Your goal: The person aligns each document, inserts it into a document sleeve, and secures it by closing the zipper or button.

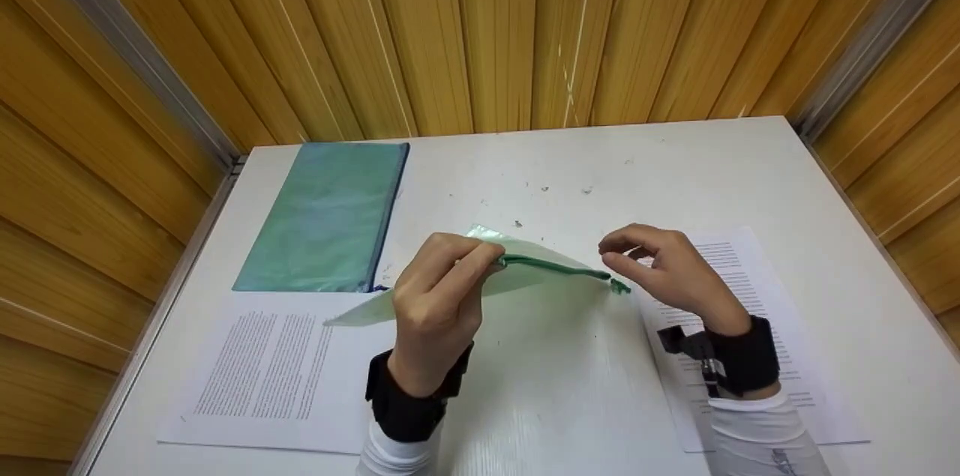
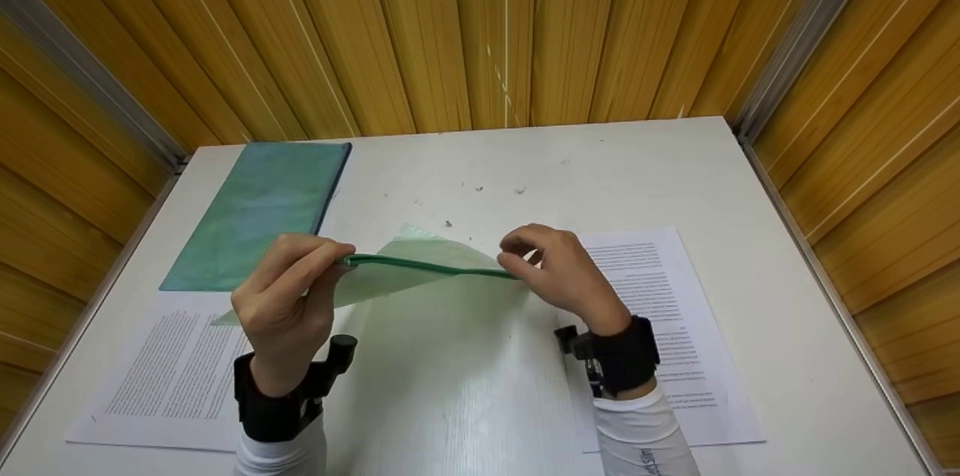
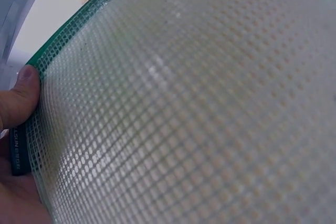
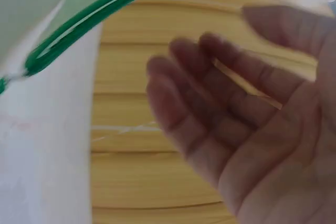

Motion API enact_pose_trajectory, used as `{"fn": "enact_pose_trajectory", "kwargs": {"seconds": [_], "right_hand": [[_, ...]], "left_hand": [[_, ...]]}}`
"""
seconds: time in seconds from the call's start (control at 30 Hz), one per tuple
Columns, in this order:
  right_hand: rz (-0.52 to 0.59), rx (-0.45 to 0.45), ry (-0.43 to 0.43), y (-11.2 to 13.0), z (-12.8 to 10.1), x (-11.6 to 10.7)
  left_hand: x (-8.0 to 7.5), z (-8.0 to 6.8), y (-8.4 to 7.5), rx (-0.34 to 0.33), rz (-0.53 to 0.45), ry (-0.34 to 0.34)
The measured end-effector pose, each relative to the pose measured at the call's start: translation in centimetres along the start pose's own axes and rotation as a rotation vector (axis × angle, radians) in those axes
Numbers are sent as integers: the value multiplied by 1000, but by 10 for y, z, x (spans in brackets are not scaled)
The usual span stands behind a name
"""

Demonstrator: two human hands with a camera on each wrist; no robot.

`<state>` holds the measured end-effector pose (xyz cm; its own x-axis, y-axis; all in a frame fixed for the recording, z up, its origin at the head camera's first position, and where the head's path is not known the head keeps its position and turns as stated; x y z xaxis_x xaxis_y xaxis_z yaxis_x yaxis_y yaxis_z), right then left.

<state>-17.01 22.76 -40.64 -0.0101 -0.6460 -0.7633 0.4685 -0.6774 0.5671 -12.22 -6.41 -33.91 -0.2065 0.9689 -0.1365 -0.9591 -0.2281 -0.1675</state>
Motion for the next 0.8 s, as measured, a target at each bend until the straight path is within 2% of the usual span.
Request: {"fn": "enact_pose_trajectory", "kwargs": {"seconds": [0.1, 0.23, 0.47, 0.6, 0.8], "right_hand": [[80, -178, 3, 16, -1, -1], [103, -303, 9, 30, -2, 0], [53, -363, -15, 42, -1, 7], [35, -378, -23, 44, -1, 11], [23, -466, -76, 45, 0, 15]], "left_hand": [[1, 0, 0, 13, -5, 7], [3, -1, -2, 13, -2, 22], [8, -2, -3, 27, 12, 66], [11, -2, -3, 47, 3, 69], [14, -2, -3, 55, 41, 67]]}}
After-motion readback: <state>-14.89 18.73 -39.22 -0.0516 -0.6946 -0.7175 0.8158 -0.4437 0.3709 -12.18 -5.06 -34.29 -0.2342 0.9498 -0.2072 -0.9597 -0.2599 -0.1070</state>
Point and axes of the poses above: each hand's wrist, its own z-axis towards the middle knuckle, its own x-axis out of the palm, y = z × x, the point moved 2 cm from there along z, towards the middle knuckle, and after that the axes turned 11 degrees about -z, right-handed, at the moved point
